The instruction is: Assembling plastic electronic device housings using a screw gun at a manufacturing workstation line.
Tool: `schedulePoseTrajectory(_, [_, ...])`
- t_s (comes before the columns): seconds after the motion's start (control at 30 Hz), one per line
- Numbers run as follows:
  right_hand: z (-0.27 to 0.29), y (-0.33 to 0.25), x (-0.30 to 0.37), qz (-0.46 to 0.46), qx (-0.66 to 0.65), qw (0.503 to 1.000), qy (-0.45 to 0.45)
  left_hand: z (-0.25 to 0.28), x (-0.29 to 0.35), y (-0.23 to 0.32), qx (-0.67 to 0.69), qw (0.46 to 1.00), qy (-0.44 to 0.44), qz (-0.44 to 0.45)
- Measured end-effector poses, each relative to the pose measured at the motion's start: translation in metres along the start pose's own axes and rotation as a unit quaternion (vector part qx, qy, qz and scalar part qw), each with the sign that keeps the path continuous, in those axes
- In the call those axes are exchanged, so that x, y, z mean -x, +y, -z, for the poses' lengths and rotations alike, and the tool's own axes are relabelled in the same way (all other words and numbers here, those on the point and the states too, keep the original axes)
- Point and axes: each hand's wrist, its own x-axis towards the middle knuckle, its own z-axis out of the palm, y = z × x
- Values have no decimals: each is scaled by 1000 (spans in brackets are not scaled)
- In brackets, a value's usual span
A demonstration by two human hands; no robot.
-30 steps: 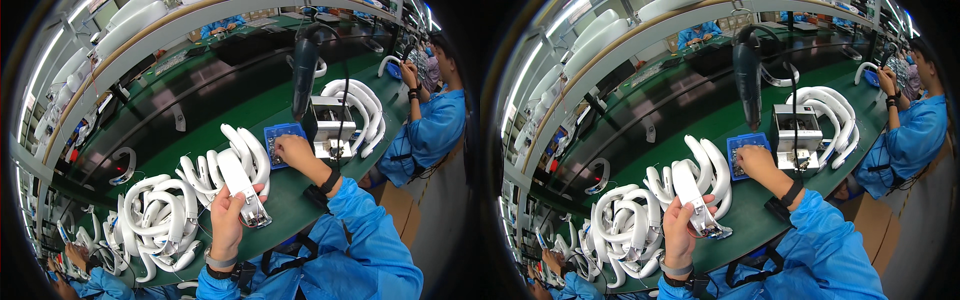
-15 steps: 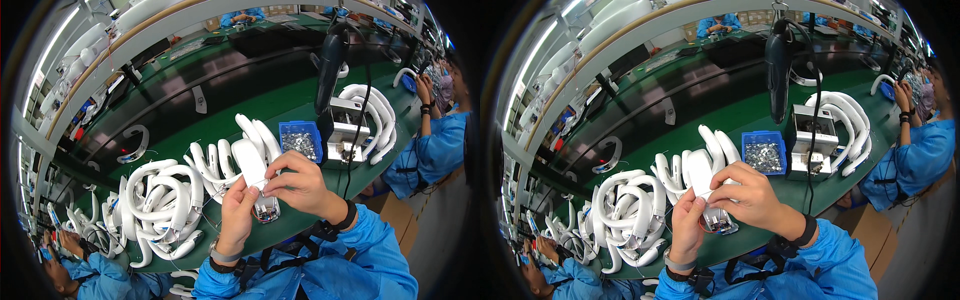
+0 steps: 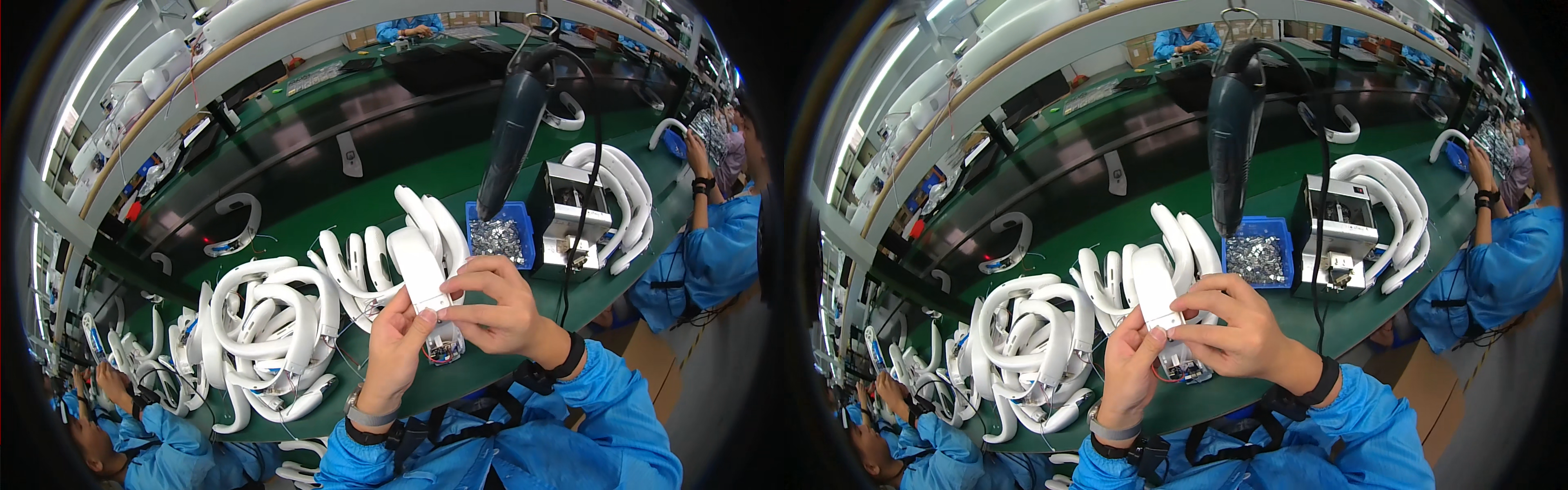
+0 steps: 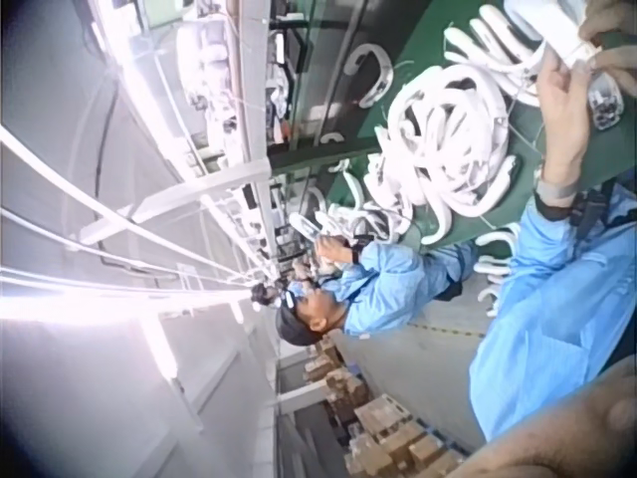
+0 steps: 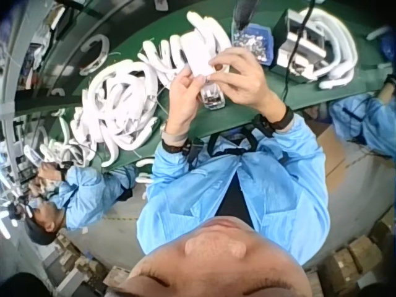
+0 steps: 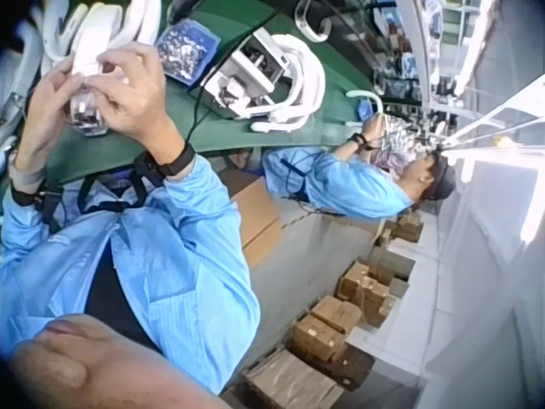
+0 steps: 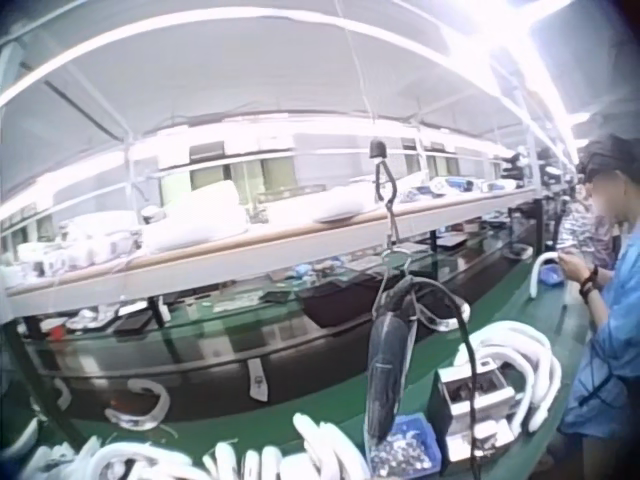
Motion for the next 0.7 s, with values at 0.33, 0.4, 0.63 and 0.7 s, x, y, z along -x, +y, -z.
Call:
schedulePoseTrajectory(0.33, [66,56,-84,-207,-378,888,162,-14,-3,6,-74,996,54,20])
schedulePoseTrajectory(0.4, [83,61,-80,-229,-335,905,123,-15,-4,6,-75,995,66,23])
schedulePoseTrajectory(0.63, [124,45,-40,-327,-187,905,200,-4,-8,2,-61,996,67,9])
schedulePoseTrajectory(0.7, [127,54,-7,-272,-146,907,287,-12,-8,4,-70,995,75,3])
